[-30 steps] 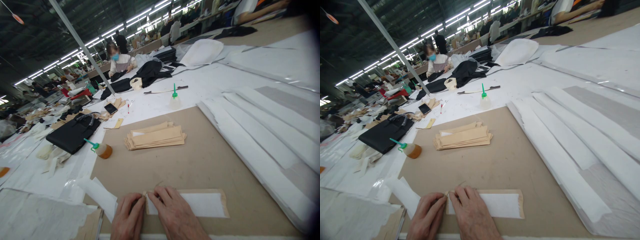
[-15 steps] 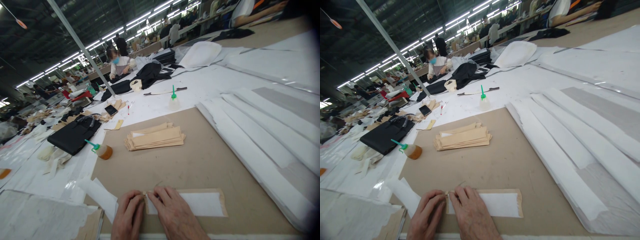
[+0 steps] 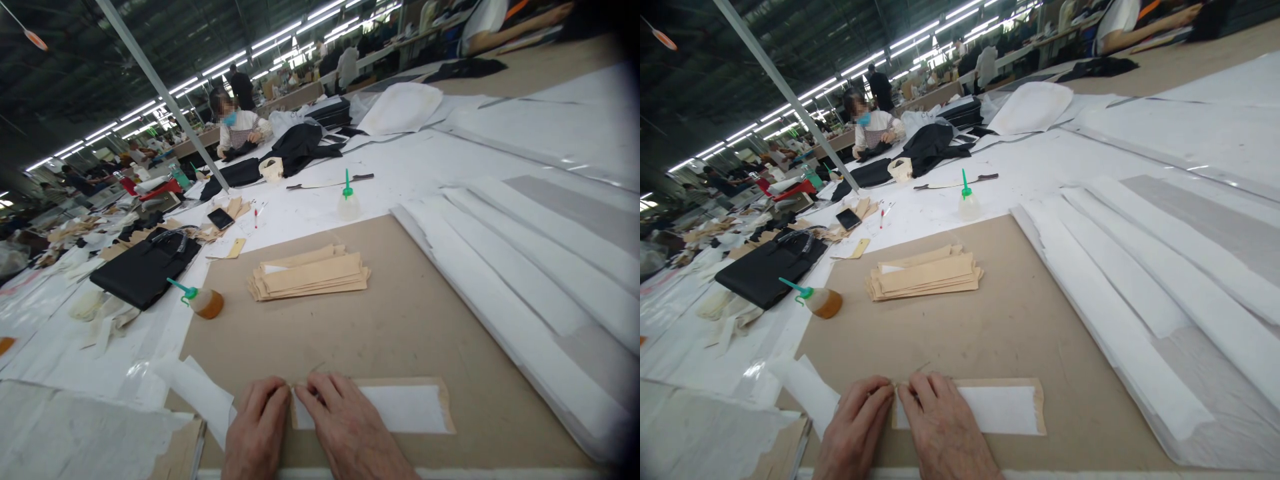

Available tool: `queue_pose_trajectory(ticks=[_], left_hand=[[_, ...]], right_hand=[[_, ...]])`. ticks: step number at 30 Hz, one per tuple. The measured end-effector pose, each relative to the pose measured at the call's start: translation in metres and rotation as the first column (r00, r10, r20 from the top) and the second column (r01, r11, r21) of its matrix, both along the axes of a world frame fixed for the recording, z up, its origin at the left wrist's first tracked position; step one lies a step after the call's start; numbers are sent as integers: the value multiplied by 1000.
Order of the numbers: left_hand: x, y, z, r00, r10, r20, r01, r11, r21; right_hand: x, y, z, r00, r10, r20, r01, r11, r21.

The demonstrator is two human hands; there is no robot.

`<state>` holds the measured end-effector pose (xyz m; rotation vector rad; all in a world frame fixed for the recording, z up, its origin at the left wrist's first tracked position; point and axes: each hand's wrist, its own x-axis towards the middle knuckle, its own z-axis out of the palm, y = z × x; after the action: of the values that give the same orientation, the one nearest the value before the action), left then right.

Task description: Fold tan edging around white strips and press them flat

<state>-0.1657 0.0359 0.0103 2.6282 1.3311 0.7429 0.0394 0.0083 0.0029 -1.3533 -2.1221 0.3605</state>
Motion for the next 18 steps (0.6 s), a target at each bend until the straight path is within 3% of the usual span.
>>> queue_pose_trajectory(ticks=[3, 7, 11, 14, 18], left_hand=[[-3, -5, -1, 999, -35, -10, 36, 998, 45], [-6, -13, -5, 994, 68, 86, -66, 998, -19], [0, -20, -12, 999, 24, 35, -26, 996, 82], [3, -23, -15, 1000, -2, 7, 1, 991, 136], [1, -25, -17, 998, 18, 63, -24, 996, 86]], right_hand=[[0, 2, -1, 1000, -1, -6, 1, 1000, 14], [-1, 2, -1, 1000, 10, -5, -10, 1000, 12], [-2, 0, -1, 1000, 10, -7, -10, 1000, 5], [0, -2, 1, 1000, 18, -2, -18, 999, -34], [4, 3, 11, 1000, 1, 15, 1, 989, -145]])
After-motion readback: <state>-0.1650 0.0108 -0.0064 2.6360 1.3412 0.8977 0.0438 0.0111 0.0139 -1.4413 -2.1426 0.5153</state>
